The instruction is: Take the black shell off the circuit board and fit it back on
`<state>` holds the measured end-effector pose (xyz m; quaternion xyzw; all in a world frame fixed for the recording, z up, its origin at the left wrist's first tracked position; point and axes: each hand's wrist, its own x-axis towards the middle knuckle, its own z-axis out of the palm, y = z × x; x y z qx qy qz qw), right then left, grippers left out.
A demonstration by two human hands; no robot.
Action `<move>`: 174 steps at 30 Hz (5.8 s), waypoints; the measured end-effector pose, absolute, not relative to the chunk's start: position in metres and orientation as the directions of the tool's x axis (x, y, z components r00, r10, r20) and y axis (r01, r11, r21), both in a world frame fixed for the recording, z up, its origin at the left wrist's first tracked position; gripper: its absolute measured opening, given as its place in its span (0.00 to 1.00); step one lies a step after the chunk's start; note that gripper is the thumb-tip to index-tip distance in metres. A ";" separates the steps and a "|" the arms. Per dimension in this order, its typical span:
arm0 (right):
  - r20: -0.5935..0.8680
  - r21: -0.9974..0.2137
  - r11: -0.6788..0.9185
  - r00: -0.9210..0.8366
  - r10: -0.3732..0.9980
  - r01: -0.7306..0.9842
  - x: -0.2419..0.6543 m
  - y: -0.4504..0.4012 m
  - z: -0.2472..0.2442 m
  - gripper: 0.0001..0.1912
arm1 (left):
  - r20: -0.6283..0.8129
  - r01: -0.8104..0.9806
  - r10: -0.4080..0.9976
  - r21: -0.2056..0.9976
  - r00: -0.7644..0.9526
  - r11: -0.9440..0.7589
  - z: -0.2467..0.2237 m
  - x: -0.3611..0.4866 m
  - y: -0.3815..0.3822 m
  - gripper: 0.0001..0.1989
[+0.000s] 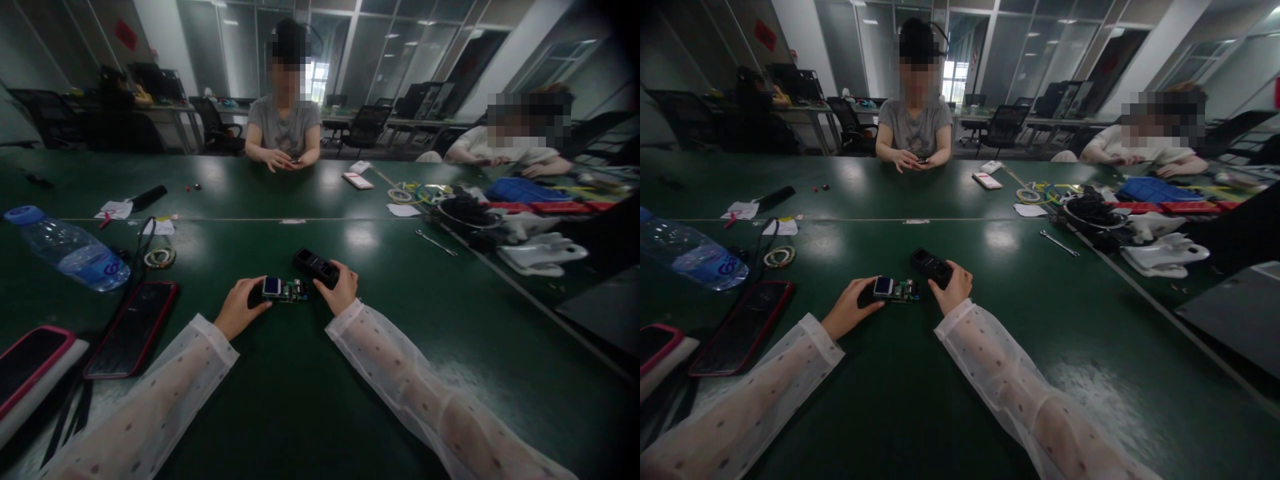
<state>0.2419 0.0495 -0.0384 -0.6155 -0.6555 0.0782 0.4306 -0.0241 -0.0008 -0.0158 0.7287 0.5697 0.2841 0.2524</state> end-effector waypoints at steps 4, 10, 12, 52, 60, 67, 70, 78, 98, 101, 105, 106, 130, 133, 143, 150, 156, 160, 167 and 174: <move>0.506 -0.650 0.247 0.166 0.846 0.719 0.241 0.049 -0.039 0.32 | 0.161 0.686 0.968 0.683 0.194 -0.251 -0.019 -0.025 0.000 0.28; 0.496 -0.636 0.267 0.119 0.860 0.725 0.244 0.051 -0.038 0.24 | 0.163 0.688 0.965 0.678 0.203 -0.259 -0.019 -0.025 0.001 0.28; 0.482 -0.651 0.277 0.103 0.870 0.706 0.245 0.051 -0.036 0.23 | 0.165 0.688 0.966 0.679 0.200 -0.258 -0.019 -0.025 0.001 0.27; 0.311 -0.698 0.522 -0.448 0.838 0.491 0.230 0.036 -0.022 0.32 | 0.199 0.688 0.958 0.666 0.207 -0.287 -0.021 -0.025 0.002 0.32; 0.290 -0.715 0.482 -0.411 0.864 0.507 0.231 0.039 -0.029 0.32 | 0.188 0.682 0.962 0.679 0.197 -0.272 -0.021 -0.025 0.001 0.32; 0.306 -0.682 0.511 -0.430 0.849 0.524 0.231 0.040 -0.030 0.29 | 0.189 0.684 0.961 0.675 0.202 -0.277 -0.019 -0.024 0.002 0.30; 0.321 -0.680 0.525 -0.437 0.841 0.512 0.231 0.038 -0.024 0.28 | 0.187 0.679 0.962 0.681 0.201 -0.274 -0.017 -0.024 0.001 0.28; 0.259 -0.723 0.485 -0.458 0.850 0.492 0.230 0.031 -0.005 0.25 | 0.171 0.687 0.961 0.672 0.219 -0.276 -0.014 -0.024 0.001 0.26; 0.233 -0.900 0.383 -0.516 0.825 0.206 0.234 0.042 -0.017 0.30 | 0.209 0.683 0.953 0.663 0.222 -0.304 -0.014 -0.023 0.000 0.25; 0.218 -0.917 0.357 -0.526 0.822 0.178 0.235 0.042 -0.015 0.30 | 0.215 0.686 0.951 0.658 0.223 -0.310 -0.015 -0.023 0.001 0.25; 0.189 -0.931 0.321 -0.526 0.829 0.171 0.236 0.042 -0.013 0.30 | 0.221 0.684 0.949 0.657 0.227 -0.317 -0.016 -0.023 0.001 0.25; 0.180 -0.935 0.312 -0.528 0.830 0.172 0.236 0.042 -0.013 0.30 | 0.218 0.685 0.950 0.658 0.224 -0.313 -0.016 -0.024 0.001 0.25; 0.073 -0.955 0.213 -0.536 0.841 0.205 0.240 0.045 -0.013 0.29 | 0.232 0.653 0.949 0.689 0.213 -0.315 -0.020 -0.026 0.002 0.25; 0.056 -0.952 0.208 -0.543 0.838 0.223 0.240 0.043 -0.009 0.29 | 0.227 0.655 0.950 0.688 0.215 -0.313 -0.020 -0.026 0.002 0.25; 0.061 -0.942 0.227 -0.543 0.838 0.245 0.241 0.044 -0.011 0.28 | 0.180 0.673 0.964 0.690 0.197 -0.267 -0.015 -0.024 0.000 0.25; 0.121 -0.925 0.285 -0.514 0.849 0.253 0.238 0.044 -0.020 0.28 | 0.170 0.679 0.963 0.684 0.209 -0.268 -0.017 -0.025 0.001 0.26; 0.146 -0.858 0.348 -0.471 0.870 0.378 0.237 0.040 -0.020 0.32 | 0.193 0.697 0.959 0.659 0.207 -0.283 -0.013 -0.023 0.000 0.26; 0.198 -0.800 0.397 -0.427 0.882 0.449 0.236 0.040 -0.025 0.30 | 0.205 0.725 0.948 0.610 0.243 -0.318 -0.014 -0.023 0.001 0.25; 0.269 -0.775 0.456 -0.426 0.864 0.437 0.234 0.041 -0.028 0.30 | 0.207 0.760 0.942 0.557 0.264 -0.336 -0.016 -0.023 0.004 0.25; 0.268 -0.781 0.456 -0.431 0.862 0.427 0.233 0.036 -0.020 0.34 | 0.202 0.751 0.941 0.568 0.270 -0.337 -0.019 -0.025 0.003 0.30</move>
